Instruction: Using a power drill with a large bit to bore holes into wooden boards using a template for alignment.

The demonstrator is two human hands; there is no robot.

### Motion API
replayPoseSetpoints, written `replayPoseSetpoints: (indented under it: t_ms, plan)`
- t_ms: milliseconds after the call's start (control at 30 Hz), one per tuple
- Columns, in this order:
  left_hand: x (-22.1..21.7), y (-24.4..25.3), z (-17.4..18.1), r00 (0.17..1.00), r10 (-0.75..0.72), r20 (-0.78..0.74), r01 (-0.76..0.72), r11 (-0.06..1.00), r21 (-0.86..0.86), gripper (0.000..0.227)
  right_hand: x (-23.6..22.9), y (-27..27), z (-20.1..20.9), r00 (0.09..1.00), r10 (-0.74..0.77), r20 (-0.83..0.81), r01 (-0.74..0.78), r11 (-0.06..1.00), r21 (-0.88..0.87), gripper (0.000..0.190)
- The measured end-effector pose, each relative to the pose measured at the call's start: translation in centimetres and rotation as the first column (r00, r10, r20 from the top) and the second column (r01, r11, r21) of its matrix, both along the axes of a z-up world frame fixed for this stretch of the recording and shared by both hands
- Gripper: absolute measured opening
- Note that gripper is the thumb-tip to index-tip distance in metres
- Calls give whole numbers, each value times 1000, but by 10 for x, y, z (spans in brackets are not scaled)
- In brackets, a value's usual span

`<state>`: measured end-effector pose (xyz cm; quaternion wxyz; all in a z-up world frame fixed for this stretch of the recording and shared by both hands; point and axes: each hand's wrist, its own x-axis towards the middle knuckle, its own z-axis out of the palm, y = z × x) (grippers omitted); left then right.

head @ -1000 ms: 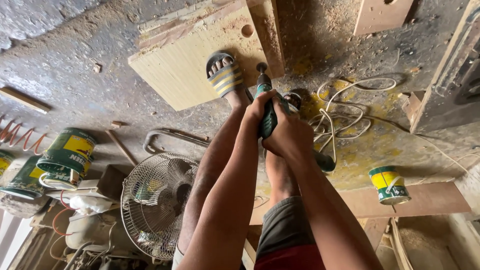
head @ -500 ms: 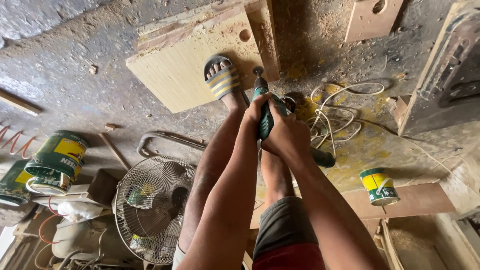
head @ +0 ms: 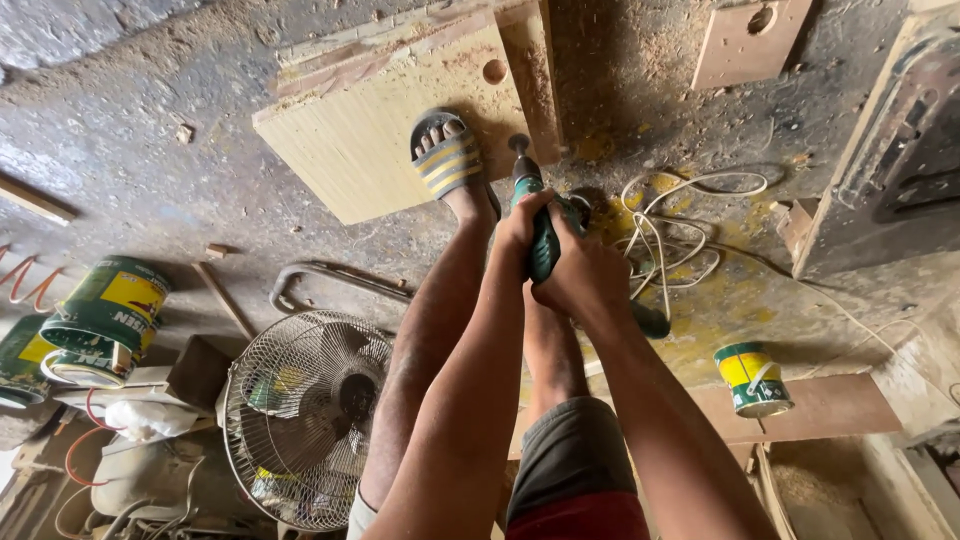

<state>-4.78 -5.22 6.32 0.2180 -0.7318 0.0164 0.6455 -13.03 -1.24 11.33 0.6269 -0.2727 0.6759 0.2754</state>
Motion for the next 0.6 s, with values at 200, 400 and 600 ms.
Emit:
replayPoseSetpoints:
  t_ms: [200, 400, 600]
  plan:
    - [4, 18, -25, 994, 4, 111, 1, 999, -44, 80, 8, -12, 17, 972, -229, -53, 230, 973, 19, 101]
    - [6, 34, -35, 969, -211, 128, 220, 973, -66, 73, 13, 15, 8, 939, -335, -81, 340, 939, 51, 103]
    - [18, 47, -5, 940, -340, 26, 302, 797, -524, 46, 35, 31, 3, 939, -324, -117, 322, 946, -32, 97]
